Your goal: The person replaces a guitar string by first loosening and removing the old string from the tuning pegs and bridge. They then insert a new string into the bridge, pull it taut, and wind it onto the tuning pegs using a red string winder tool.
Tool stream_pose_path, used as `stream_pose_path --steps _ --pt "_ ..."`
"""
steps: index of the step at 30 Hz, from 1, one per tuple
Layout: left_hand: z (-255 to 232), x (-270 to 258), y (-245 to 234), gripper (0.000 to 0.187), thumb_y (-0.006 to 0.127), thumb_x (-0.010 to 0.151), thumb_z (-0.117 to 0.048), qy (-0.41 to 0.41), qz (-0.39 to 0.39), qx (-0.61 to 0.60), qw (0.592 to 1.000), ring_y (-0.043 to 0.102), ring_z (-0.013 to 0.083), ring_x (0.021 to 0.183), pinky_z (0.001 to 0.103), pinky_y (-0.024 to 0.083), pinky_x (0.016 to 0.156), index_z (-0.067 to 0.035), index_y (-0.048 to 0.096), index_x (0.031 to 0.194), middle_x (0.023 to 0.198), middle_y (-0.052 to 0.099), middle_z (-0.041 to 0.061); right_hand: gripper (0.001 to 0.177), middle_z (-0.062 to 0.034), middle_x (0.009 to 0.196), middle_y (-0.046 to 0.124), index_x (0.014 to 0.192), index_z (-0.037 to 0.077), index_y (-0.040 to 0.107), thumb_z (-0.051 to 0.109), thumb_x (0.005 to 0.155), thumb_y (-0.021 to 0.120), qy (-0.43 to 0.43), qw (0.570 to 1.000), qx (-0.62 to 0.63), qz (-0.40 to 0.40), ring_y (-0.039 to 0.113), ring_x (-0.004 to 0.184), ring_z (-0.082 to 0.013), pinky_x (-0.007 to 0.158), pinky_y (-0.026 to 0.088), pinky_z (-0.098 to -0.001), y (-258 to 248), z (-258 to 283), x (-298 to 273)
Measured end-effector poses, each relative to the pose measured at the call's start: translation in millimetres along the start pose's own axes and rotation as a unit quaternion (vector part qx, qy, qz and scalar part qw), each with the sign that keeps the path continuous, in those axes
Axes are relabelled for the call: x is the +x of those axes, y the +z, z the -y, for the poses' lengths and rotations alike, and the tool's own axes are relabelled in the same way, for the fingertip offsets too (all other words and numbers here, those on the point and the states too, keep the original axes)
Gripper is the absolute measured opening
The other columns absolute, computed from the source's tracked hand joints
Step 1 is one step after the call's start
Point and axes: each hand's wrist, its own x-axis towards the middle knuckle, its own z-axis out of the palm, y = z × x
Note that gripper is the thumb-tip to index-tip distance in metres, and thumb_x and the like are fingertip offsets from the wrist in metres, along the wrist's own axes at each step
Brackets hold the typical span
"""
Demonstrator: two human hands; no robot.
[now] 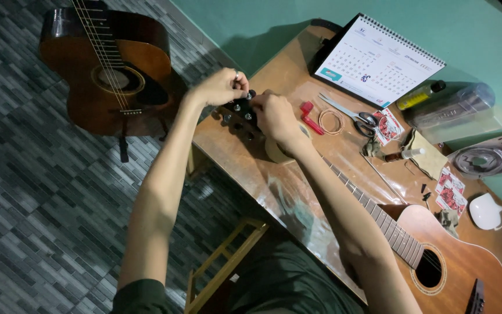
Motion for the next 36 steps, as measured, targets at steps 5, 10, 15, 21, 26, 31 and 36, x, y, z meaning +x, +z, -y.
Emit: stream_pose_path --steps 5,10,15,21,26,31,36 --pt "-22.9 9.9 -20.9 0.007 0.077 0.084 -0.024 -0.039 0.094 0.059 0.993 0.062 0.0153 0.068 0.03 0.043 0.063 -0.017 0.074 0.086 0.074 0.066 -0.002 0.026 -0.015 0.102 0.071 0.107 0.014 0.077 0.008 0.094 0.056 -0.038 0.995 -0.091 0.035 0.073 0.093 -0.0419 0.081 0.062 -0.0531 7.5 5.1 1.9" --pt "-29.4 12.0 -22.8 0.011 0.078 0.082 -0.028 -0.067 0.111 0.063 0.99 0.062 0.0155 0.074 0.03 0.043 0.067 -0.019 0.076 0.088 0.076 0.067 -0.004 0.022 -0.0167 0.107 0.066 0.101 0.014 0.079 0.01 0.091 0.06 -0.027 0.991 -0.092 0.094 0.072 0.094 -0.0443 0.083 0.062 -0.0518 -16.6 24.6 -10.7" --pt "-20.6 16.8 -20.4 0.01 0.079 0.082 -0.029 -0.077 0.113 0.072 0.988 0.064 0.0152 0.074 0.029 0.046 0.068 -0.022 0.077 0.088 0.075 0.068 -0.004 0.023 -0.0178 0.098 0.071 0.106 0.011 0.078 0.007 0.091 0.061 0.064 0.993 -0.045 0.085 0.074 0.091 -0.0408 0.08 0.064 -0.0511 -14.5 19.2 -4.7" --pt "-13.4 13.3 -15.4 0.013 0.082 0.076 -0.033 -0.072 0.078 0.042 0.993 0.064 0.0118 0.072 0.027 0.046 0.067 -0.024 0.076 0.083 0.071 0.066 -0.007 0.022 -0.0206 0.102 0.075 0.108 0.009 0.077 0.015 0.088 0.067 0.068 0.996 0.031 0.046 0.072 0.096 -0.046 0.078 0.063 -0.0547 -14.9 3.0 -17.3" --pt "-12.5 9.8 -12.4 0.014 0.082 0.075 -0.033 -0.074 0.064 0.025 0.995 0.062 0.0102 0.072 0.028 0.046 0.065 -0.024 0.076 0.083 0.072 0.065 -0.006 0.021 -0.0195 0.109 0.072 0.104 0.012 0.078 0.011 0.087 0.066 0.024 0.999 0.011 0.023 0.071 0.093 -0.0486 0.079 0.062 -0.057 -24.3 2.3 -32.4" --pt "-23.1 4.7 -14.6 0.008 0.077 0.077 -0.028 -0.09 0.057 0.031 0.994 0.063 0.0107 0.074 0.027 0.046 0.068 -0.023 0.077 0.084 0.074 0.064 -0.007 0.021 -0.0199 0.105 0.062 0.109 0.005 0.075 0.006 0.091 0.065 -0.01 0.993 -0.1 -0.061 0.071 0.083 -0.0492 0.072 0.063 -0.0545 -12.1 -2.3 -54.5" --pt "-29.2 1.7 -17.3 0.012 0.074 0.077 -0.026 -0.104 0.051 0.035 0.993 0.065 0.0114 0.076 0.028 0.047 0.069 -0.022 0.078 0.088 0.078 0.067 -0.005 0.009 -0.0058 0.084 0.053 0.091 0.01 0.07 0.015 0.088 0.063 -0.093 0.951 -0.219 -0.198 0.069 0.064 -0.0328 0.054 0.058 -0.043 -9.2 9.2 -62.2"
